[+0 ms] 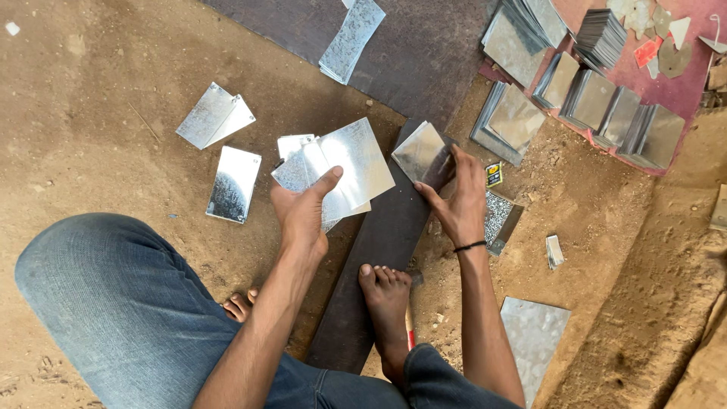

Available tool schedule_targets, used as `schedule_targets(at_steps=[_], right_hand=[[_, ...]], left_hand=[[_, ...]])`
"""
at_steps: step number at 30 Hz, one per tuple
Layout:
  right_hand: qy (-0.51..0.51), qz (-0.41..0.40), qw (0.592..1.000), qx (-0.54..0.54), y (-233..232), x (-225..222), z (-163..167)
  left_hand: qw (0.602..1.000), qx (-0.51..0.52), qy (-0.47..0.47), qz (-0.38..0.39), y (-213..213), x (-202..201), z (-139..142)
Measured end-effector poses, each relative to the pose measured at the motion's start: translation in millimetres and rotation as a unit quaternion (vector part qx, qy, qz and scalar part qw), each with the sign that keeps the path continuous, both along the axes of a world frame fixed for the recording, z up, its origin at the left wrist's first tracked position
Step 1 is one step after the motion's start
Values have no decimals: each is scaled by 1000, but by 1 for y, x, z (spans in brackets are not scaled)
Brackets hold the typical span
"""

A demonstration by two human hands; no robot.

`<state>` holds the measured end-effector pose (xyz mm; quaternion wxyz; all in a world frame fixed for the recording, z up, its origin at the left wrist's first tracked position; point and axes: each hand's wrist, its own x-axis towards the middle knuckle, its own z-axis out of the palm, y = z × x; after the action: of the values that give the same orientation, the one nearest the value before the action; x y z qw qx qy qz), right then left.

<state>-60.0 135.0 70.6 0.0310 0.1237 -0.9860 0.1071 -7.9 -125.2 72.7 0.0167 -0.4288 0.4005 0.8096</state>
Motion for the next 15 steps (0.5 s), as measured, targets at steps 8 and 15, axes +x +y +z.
schedule_targets(at_steps=[8, 15], right_hand=[[-107, -198, 930, -289, -12, 15, 25], [-174, -194, 816, -516, -47, 37, 20]], left_hand=[[1000, -9, 2, -12, 6, 2, 3], [992, 95, 55, -69, 15, 8, 9]])
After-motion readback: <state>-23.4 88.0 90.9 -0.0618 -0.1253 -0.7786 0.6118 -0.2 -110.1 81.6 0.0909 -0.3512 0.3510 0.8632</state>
